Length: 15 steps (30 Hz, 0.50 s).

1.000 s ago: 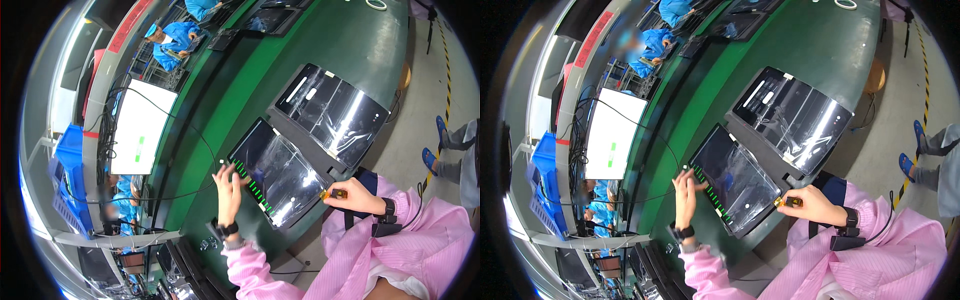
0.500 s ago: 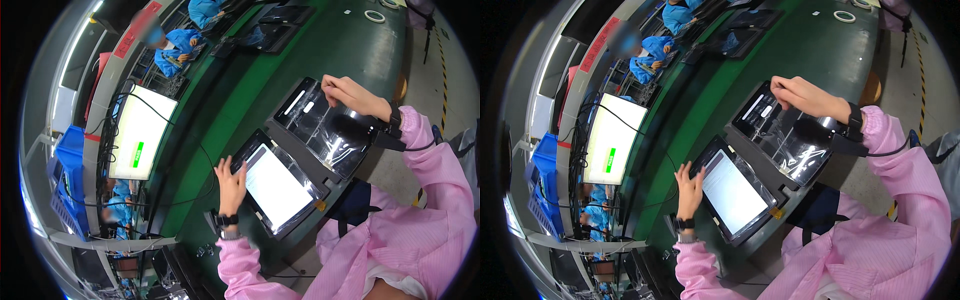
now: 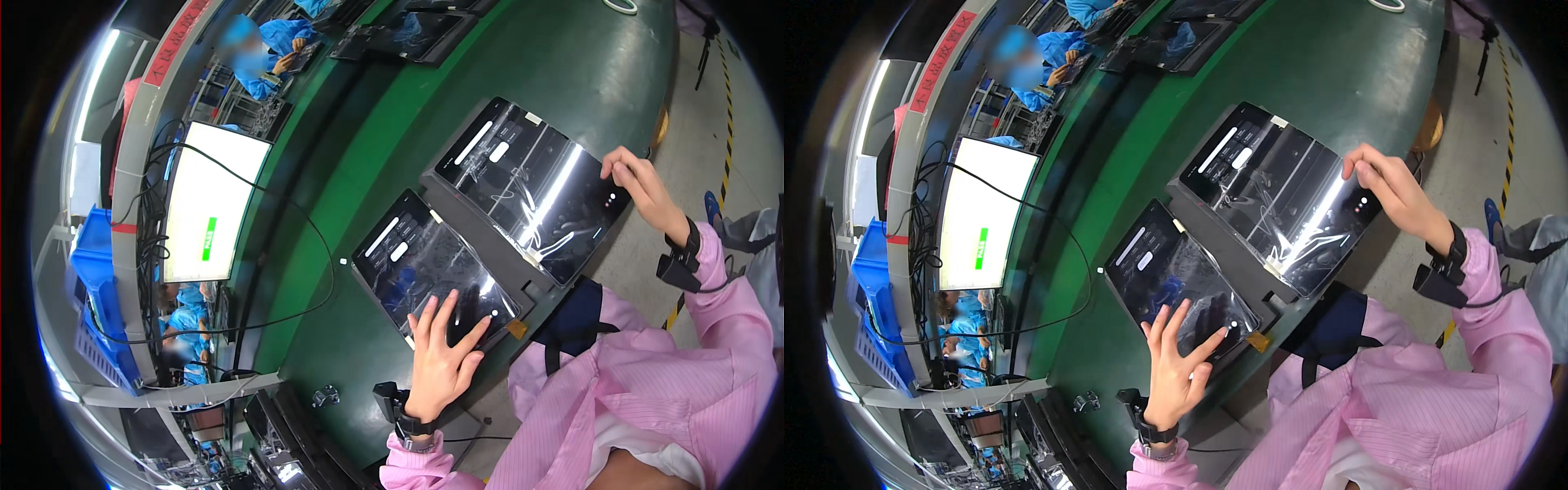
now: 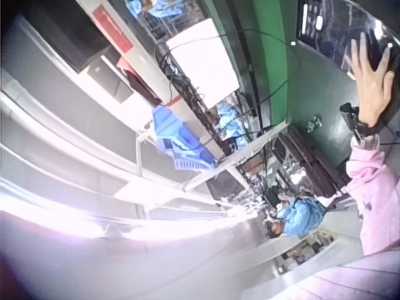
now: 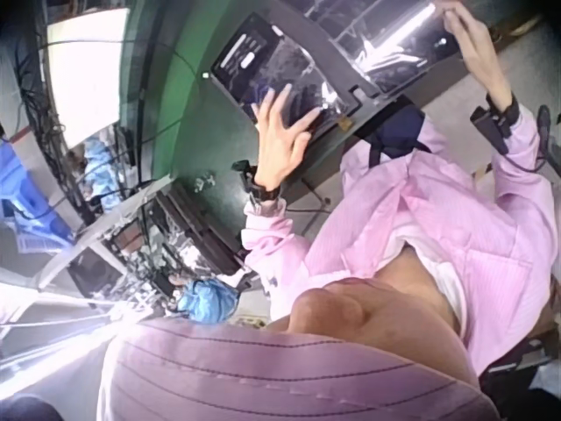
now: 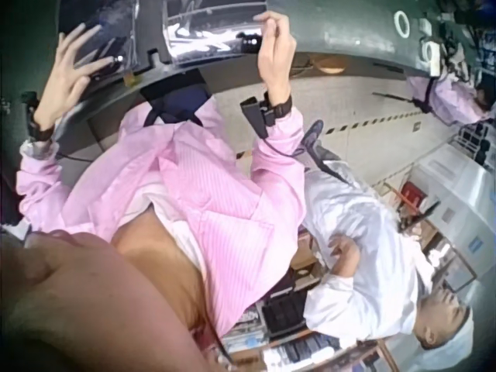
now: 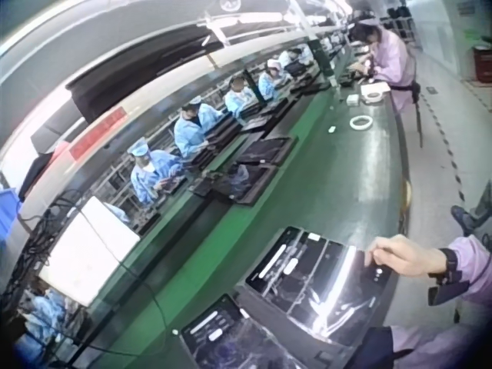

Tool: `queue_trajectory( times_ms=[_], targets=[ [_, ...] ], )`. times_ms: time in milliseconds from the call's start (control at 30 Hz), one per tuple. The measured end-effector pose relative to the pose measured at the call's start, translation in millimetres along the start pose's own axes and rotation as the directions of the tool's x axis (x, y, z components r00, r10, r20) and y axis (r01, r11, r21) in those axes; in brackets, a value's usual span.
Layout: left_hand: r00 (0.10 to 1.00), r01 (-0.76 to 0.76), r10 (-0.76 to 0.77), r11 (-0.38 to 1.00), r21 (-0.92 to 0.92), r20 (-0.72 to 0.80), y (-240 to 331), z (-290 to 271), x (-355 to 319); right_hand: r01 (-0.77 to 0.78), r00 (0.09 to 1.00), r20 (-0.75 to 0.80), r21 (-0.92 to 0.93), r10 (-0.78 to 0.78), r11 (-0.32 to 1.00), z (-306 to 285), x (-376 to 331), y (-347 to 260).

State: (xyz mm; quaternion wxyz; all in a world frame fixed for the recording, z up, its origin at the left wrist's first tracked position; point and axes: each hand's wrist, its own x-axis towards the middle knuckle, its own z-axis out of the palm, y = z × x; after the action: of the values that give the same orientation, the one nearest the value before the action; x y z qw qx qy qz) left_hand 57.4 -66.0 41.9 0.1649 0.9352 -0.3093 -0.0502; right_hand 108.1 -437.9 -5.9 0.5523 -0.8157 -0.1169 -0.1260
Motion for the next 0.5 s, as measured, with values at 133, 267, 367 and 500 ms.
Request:
queue_trajectory(
  times_ms=[133, 267, 367, 500],
  targets=[
    [0.999, -0.019, 0.019, 1.0, 0.008, 0.049, 1.1, 8.9, 5.8, 0.002, 1.0, -0.031, -0.117, -0.006, 0.993, -3.5, -12.7, 5.7],
    [0.997, 0.007, -0.009, 1.0, 0.023, 0.071, 0.8, 10.3, 7.3, 0.15, 0.987, -0.026, -0.195, -0.158, 0.969, -11.2, -21.1, 15.1],
    [0.999, 0.027, -0.026, 0.998, 0.064, -0.027, 2.1, 5.3, 2.3, 0.194, 0.979, -0.007, -0.28, -0.204, 0.94, -16.5, -28.1, 22.4],
    [0.99, 0.09, -0.077, 0.99, 0.111, -0.115, 0.4, -1.5, -3.7, 0.213, 0.973, -0.019, -0.311, -0.23, 0.926, -18.8, -33.1, 30.3]
  ],
)
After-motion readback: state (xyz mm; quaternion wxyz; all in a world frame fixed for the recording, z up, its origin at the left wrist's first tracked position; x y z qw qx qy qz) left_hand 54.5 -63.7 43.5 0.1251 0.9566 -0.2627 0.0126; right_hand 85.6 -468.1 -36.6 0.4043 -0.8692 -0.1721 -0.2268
